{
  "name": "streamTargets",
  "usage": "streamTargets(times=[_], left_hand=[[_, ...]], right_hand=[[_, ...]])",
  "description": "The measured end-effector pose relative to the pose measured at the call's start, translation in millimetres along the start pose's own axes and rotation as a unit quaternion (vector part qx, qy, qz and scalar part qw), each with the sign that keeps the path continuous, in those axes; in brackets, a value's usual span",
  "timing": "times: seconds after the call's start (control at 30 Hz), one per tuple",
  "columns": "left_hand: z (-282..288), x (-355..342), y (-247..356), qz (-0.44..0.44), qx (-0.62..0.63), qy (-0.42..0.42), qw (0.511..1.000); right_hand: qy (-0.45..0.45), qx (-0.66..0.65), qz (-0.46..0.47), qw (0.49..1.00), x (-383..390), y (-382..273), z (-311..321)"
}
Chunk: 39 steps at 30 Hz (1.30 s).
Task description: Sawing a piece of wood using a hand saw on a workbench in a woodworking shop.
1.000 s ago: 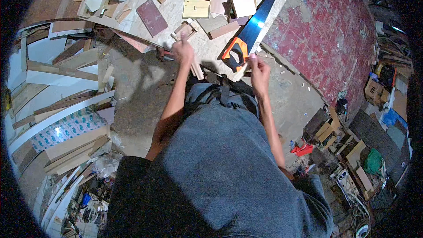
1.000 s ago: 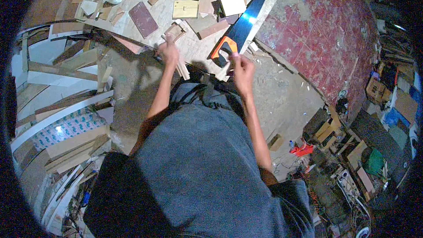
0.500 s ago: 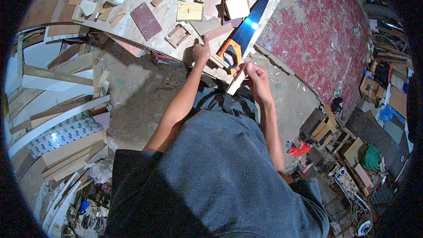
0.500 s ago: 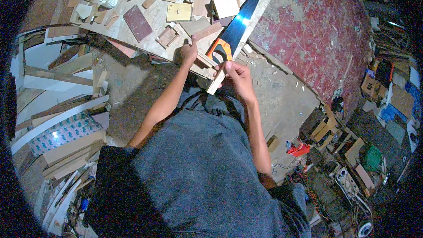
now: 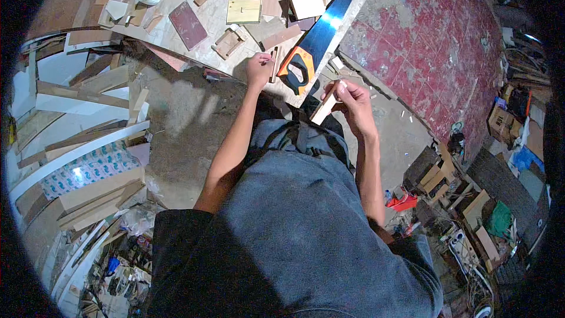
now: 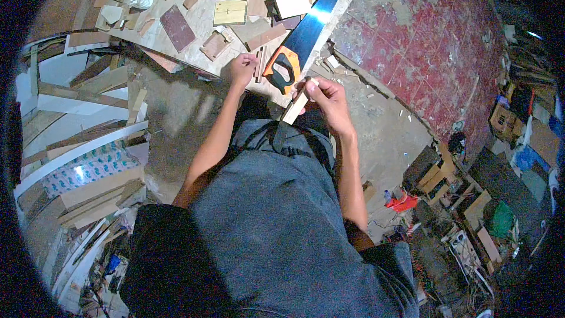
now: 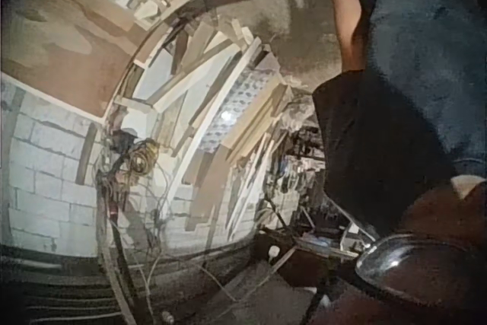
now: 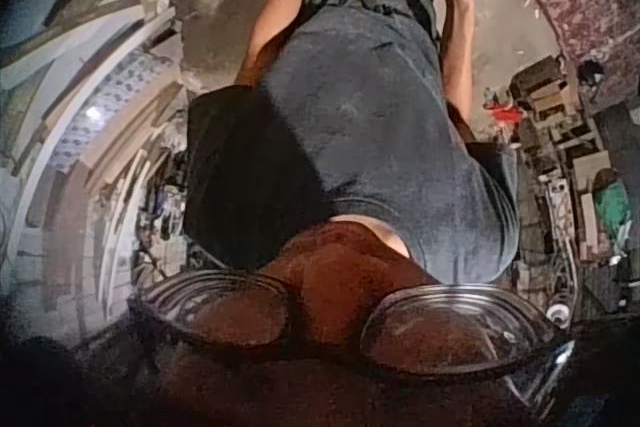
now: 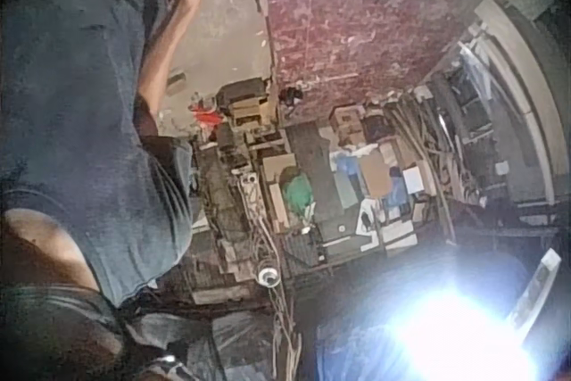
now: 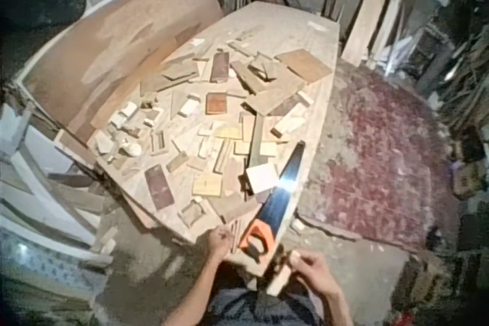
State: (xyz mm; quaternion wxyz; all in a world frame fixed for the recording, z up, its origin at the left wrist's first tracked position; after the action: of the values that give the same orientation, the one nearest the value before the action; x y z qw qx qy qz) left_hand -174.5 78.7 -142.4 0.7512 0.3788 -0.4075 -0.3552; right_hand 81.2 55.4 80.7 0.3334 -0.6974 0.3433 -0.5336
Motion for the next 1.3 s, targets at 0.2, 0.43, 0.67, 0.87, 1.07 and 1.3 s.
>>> streamTargets(times=[0.2,0.43,0.67,0.87,1.07,1.3], left_hand=[[17.8,34.2,-17.6,0.078,0.004,-0.018,0.997],[-4.5,30.0,-34.7,-0.055,-0.120,-0.011,0.991],[-11.4,9.1,-8.0,-0.095,-0.126,-0.010,0.987],[2.5,32.6,44.8,-0.049,0.027,-0.174,0.983],[59.3,78.9,62.8,-0.019,0.058,-0.368,0.928],[118.6,64.9,44.5,0.025,0.091,-0.329,0.940]], right_hand=[[0.006,0.034,-0.023,0.999,-9.5,12.7,27.5],[-0.002,0.062,-0.046,0.997,-12.4,13.7,34.5],[0.002,0.041,-0.048,0.998,-14.7,15.2,20.9],[0.025,0.103,-0.062,0.993,-35.7,68.7,13.7],[0.004,0.114,-0.050,0.992,-59.0,96.6,-45.0],[-0.022,0.123,-0.021,0.992,-84.6,122.5,-114.1]])
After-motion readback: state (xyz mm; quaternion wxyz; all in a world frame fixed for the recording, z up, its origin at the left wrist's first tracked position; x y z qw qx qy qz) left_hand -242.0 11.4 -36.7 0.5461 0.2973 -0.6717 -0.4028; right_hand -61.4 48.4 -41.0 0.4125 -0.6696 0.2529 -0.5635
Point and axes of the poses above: each hand's wrist, its own x-axis away from the middle knuckle, its own z-axis out of the back of the hand, y = z × x, the point moved 4 cm from there along -x, towards the middle knuckle, and after that the axes turned 8 degrees about y, right-handed, at the moved point
